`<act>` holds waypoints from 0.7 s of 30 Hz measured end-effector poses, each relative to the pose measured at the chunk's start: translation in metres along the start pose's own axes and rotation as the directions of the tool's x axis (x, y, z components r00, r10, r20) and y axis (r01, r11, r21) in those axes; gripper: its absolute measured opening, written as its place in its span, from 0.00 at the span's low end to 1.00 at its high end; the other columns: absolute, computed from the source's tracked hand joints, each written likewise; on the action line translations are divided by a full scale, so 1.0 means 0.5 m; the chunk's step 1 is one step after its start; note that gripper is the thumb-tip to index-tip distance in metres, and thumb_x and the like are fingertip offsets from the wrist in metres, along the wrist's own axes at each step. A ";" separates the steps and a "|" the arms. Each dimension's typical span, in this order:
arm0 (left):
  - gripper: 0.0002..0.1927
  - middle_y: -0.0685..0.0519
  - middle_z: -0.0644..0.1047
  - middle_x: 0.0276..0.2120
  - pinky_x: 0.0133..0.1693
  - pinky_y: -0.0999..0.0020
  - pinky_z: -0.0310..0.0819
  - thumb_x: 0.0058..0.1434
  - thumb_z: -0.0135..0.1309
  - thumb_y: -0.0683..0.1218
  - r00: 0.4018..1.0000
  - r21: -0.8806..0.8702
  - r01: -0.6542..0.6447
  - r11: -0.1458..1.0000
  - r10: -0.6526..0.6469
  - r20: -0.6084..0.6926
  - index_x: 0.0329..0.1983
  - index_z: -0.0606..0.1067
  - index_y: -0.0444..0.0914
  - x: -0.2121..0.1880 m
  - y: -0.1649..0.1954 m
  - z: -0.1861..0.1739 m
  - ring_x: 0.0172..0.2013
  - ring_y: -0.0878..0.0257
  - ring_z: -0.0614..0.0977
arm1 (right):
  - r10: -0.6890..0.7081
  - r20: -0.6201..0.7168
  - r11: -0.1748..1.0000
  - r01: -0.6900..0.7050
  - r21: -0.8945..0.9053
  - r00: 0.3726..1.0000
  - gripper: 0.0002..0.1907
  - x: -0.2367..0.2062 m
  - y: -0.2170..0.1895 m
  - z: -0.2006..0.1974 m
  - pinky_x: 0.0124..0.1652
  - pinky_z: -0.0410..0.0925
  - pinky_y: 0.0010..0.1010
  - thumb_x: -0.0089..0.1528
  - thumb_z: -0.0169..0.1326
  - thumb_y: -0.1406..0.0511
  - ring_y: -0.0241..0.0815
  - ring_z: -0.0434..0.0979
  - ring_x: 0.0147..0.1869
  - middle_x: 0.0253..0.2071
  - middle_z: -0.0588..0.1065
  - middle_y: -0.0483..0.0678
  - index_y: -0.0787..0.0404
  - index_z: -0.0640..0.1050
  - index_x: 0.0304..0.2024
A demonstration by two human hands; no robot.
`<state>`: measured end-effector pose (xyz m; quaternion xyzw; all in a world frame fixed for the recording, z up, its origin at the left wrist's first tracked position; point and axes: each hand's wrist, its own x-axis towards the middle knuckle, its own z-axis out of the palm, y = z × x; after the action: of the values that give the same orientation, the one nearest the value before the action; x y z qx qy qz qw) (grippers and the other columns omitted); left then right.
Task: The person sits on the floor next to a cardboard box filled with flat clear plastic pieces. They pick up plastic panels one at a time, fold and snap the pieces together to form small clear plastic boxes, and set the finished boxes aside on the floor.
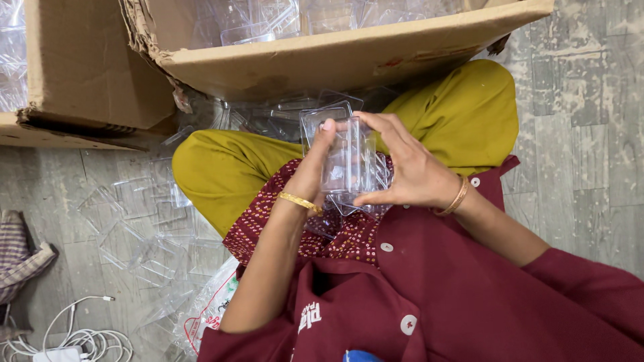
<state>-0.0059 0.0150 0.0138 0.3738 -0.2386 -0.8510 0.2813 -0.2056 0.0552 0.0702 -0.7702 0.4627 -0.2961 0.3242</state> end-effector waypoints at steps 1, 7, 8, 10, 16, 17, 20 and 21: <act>0.31 0.48 0.75 0.47 0.44 0.58 0.82 0.68 0.43 0.67 1.000 0.011 -0.003 1.000 0.003 0.000 0.61 0.69 0.41 -0.001 -0.001 0.003 0.43 0.61 0.80 | 0.023 0.004 1.000 -0.023 0.002 1.000 0.63 0.001 -0.001 0.001 0.67 0.63 0.41 0.44 0.77 0.51 0.57 0.67 0.69 0.64 0.63 0.58 0.62 0.56 0.72; 0.31 0.47 0.76 0.50 0.47 0.57 0.82 0.67 0.42 0.66 1.000 0.028 0.016 0.999 -0.016 -0.007 0.62 0.66 0.41 0.002 0.005 0.031 0.47 0.58 0.82 | 0.047 0.007 0.998 -0.047 0.042 0.999 0.63 0.004 -0.003 0.003 0.66 0.62 0.41 0.43 0.77 0.51 0.56 0.65 0.68 0.61 0.63 0.58 0.63 0.56 0.70; 0.31 0.47 0.77 0.51 0.48 0.57 0.82 0.66 0.41 0.67 1.000 0.039 0.023 0.999 -0.023 0.004 0.63 0.65 0.42 0.004 0.014 0.036 0.48 0.57 0.82 | 0.044 -0.007 0.998 -0.043 0.038 0.999 0.62 -0.005 0.003 0.001 0.67 0.62 0.42 0.44 0.76 0.52 0.56 0.64 0.69 0.62 0.62 0.59 0.64 0.56 0.71; 0.32 0.49 0.67 0.62 0.53 0.59 0.74 0.74 0.38 0.66 0.962 0.453 -0.271 0.849 0.234 0.138 0.71 0.61 0.41 0.002 0.041 0.044 0.58 0.58 0.71 | 0.017 -0.049 0.999 -0.019 -0.040 0.999 0.61 -0.044 0.026 -0.016 0.68 0.60 0.45 0.44 0.75 0.54 0.57 0.62 0.71 0.65 0.61 0.59 0.64 0.56 0.72; 0.18 0.50 0.79 0.55 0.50 0.66 0.82 0.73 0.55 0.52 0.767 0.790 -0.508 0.342 0.597 0.235 0.61 0.73 0.38 0.054 0.260 0.001 0.52 0.61 0.82 | 0.305 -0.673 0.860 -0.499 -0.111 0.674 0.60 -0.267 0.290 -0.224 0.76 0.57 0.41 0.57 0.71 0.52 0.55 0.57 0.76 0.72 0.55 0.62 0.63 0.49 0.78; 0.18 0.48 0.79 0.53 0.50 0.66 0.82 0.72 0.57 0.50 0.705 0.806 -0.537 0.249 0.657 0.267 0.59 0.74 0.37 0.084 0.305 -0.015 0.50 0.61 0.82 | 0.397 -0.719 0.749 -0.654 -0.106 0.571 0.62 -0.304 0.351 -0.249 0.75 0.57 0.43 0.54 0.70 0.50 0.59 0.55 0.77 0.74 0.53 0.64 0.63 0.48 0.79; 0.20 0.44 0.81 0.48 0.47 0.58 0.78 0.70 0.61 0.54 0.685 0.949 -0.285 -0.134 0.664 0.299 0.56 0.76 0.36 0.194 0.408 -0.070 0.47 0.53 0.84 | 0.706 -0.648 0.356 -0.934 -0.025 0.286 0.71 -0.369 0.526 -0.251 0.73 0.56 0.49 0.48 0.66 0.41 0.68 0.49 0.80 0.77 0.47 0.73 0.66 0.45 0.79; 0.20 0.41 0.81 0.47 0.47 0.53 0.76 0.68 0.63 0.54 0.674 0.923 -0.224 -0.314 0.633 0.379 0.55 0.77 0.36 0.237 0.425 -0.088 0.47 0.48 0.82 | 0.789 -0.581 0.237 -0.972 -0.012 0.200 0.74 -0.376 0.571 -0.233 0.73 0.56 0.51 0.46 0.65 0.38 0.72 0.47 0.81 0.78 0.45 0.75 0.67 0.44 0.80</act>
<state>0.0253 -0.2260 0.0589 0.4455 -0.8470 -0.1525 0.2468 -0.5169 0.0960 -0.1085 -0.2988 0.9328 -0.1245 0.1587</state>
